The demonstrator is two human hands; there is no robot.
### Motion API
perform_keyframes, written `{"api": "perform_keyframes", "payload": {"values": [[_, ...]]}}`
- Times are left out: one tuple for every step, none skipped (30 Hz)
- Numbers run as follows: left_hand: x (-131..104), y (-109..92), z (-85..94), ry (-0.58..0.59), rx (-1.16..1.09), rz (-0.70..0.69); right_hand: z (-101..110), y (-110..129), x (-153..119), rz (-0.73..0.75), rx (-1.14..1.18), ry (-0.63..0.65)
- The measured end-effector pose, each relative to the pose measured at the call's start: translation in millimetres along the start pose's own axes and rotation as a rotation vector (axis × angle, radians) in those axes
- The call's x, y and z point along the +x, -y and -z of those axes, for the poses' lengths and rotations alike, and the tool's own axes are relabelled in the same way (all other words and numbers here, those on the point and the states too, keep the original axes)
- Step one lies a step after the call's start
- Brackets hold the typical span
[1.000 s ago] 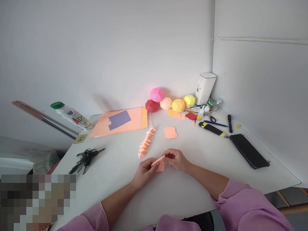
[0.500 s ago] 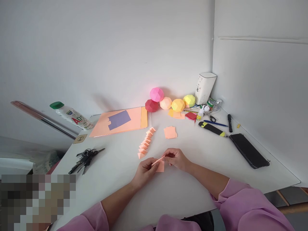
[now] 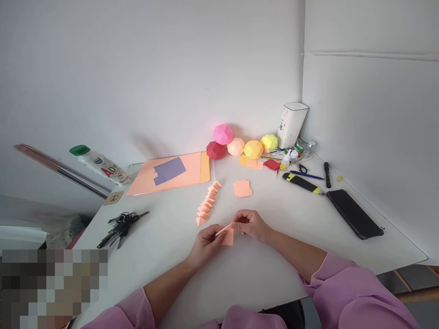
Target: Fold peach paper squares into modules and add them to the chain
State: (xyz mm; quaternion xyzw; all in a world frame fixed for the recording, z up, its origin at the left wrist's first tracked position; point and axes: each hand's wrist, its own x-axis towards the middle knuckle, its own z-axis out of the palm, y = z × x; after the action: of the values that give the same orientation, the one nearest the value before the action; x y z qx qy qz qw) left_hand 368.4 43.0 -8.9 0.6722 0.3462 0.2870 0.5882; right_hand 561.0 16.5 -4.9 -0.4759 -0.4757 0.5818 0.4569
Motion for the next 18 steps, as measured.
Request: {"api": "perform_keyframes", "payload": {"values": [[-0.1,0.4,0.2,0.003,0.0,-0.002,0.5,0.1,0.1,-0.002,0.008,0.005],[-0.2,0.7,0.3,0.005,-0.001,-0.003,0.9,0.3,0.2,-0.005,0.014,0.008],[-0.3,0.7,0.5,0.006,-0.003,-0.004,1.3,0.6,0.3,-0.009,0.018,0.01],[-0.4,0.4,0.6,0.008,-0.004,-0.004,1.5,0.9,0.4,-0.015,0.021,0.01],[-0.5,0.0,0.6,0.009,-0.006,-0.004,1.6,1.3,0.4,-0.021,0.023,0.01],[-0.5,-0.5,0.7,0.01,-0.009,-0.005,1.6,1.7,0.3,-0.025,0.024,0.007],[-0.4,-1.0,0.7,0.012,-0.011,-0.007,1.5,2.1,0.3,-0.028,0.026,0.005],[-0.4,-1.5,0.7,0.013,-0.012,-0.009,1.4,2.5,0.2,-0.029,0.029,0.004],[-0.3,-1.7,0.7,0.013,-0.012,-0.011,1.3,2.8,0.2,-0.029,0.032,0.005],[-0.2,-1.7,0.7,0.013,-0.011,-0.013,1.1,3.0,0.2,-0.027,0.037,0.006],[-0.2,-1.5,0.7,0.012,-0.01,-0.013,1.1,3.1,0.1,-0.027,0.042,0.008],[-0.1,-1.0,0.7,0.012,-0.01,-0.012,1.0,3.1,0.1,-0.028,0.044,0.009],[-0.1,-0.4,0.8,0.012,-0.01,-0.01,1.1,3.1,0.2,-0.03,0.046,0.009],[-0.2,0.2,0.9,0.014,-0.012,-0.007,1.1,3.1,0.2,-0.033,0.045,0.007],[-0.3,0.8,0.9,0.016,-0.015,-0.004,1.2,3.1,0.2,-0.038,0.042,0.004],[-0.5,1.3,1.0,0.018,-0.02,-0.001,1.3,3.2,0.2,-0.042,0.039,0.003],[-0.6,1.7,1.1,0.02,-0.024,0.003,1.4,3.3,0.2,-0.043,0.038,0.002],[-0.8,1.9,1.1,0.022,-0.027,0.006,1.5,3.5,0.1,-0.041,0.039,0.003]]}}
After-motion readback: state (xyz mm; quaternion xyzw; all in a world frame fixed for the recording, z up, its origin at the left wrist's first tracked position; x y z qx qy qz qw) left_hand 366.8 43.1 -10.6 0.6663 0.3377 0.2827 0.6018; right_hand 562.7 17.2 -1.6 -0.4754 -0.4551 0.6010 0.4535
